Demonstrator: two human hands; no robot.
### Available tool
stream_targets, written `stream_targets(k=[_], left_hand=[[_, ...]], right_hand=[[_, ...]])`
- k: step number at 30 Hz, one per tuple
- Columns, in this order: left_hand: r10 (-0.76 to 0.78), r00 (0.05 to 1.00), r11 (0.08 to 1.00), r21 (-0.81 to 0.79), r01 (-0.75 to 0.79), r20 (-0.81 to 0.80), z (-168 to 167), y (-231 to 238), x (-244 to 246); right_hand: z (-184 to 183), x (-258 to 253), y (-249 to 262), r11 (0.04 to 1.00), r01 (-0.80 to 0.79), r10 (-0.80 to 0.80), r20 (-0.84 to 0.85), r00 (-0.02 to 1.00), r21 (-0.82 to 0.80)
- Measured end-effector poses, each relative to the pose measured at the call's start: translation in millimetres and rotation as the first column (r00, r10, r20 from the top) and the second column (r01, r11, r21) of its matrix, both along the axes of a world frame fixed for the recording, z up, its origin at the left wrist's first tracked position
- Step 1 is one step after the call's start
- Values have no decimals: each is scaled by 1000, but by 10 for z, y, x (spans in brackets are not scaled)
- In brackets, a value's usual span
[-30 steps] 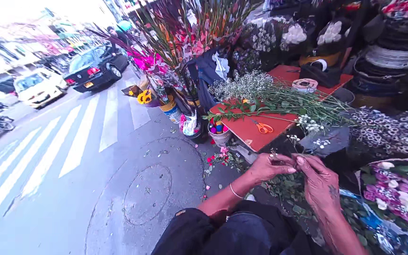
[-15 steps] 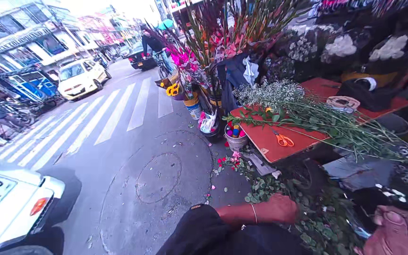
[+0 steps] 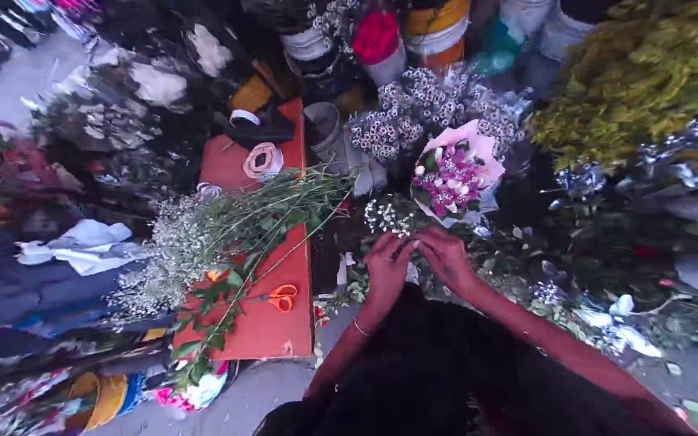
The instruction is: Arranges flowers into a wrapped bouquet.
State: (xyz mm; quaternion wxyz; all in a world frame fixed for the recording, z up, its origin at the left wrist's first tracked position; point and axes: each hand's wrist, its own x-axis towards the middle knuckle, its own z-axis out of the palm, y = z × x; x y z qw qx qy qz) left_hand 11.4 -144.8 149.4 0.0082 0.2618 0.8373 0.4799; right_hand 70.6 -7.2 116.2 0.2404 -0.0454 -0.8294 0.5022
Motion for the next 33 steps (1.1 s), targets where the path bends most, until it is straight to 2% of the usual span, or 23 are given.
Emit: stream_targets(k=[3,6,9,11,13,14,16,18,20,22,25,30,32,33], left_hand=[[-93,994,989,-119,86,-50,-162,222,-283],[-193,979,958,-205,203,65,-418,291,-436],[-256,967,943,-217,251,4,-700,427,-482],[-296,955,922,-253,294,30,-869,492,-541],[-343,937,880,-330,343,60,-950,583,-629],[-401,910,833,-372,408,100,-950,636,-681],[-552,795,706,-367,605,250,-954,764,-782],[-676,597,526,-286,801,432,-927,880,-847],[-743,382,345,-174,922,550,-953,1049,-897],[-769,231,234,-75,969,596,-1084,1220,-964],[-773,60,107,36,994,632,-1387,1523,-1102],[-739,-110,-102,51,994,665,-1756,2080,-1186],[-751,-176,-186,53,981,636,-1860,2274,-1140],[-748,-221,-229,69,971,625,-1908,2353,-1100]], right_hand=[[-154,-161,175,939,124,-122,-24,992,322],[-297,-194,289,890,181,-198,-3,980,417],[-528,-141,343,887,264,-303,47,952,379],[-683,-101,400,908,298,-363,199,910,295],[-862,-24,532,951,295,-307,372,876,91],[-972,34,626,959,282,-246,384,890,-40],[-1200,149,835,936,173,-89,270,959,-305],[-1373,246,939,841,2,80,129,988,-541],[-1498,320,963,726,-83,132,20,991,-683],[-1609,401,935,636,-66,53,-42,998,-769],[-1837,536,872,538,85,-179,-16,984,-839],[-2181,798,855,487,323,-426,102,899,-811],[-2304,854,884,456,352,-491,99,865,-817],[-2338,864,893,407,353,-513,109,851,-843]])
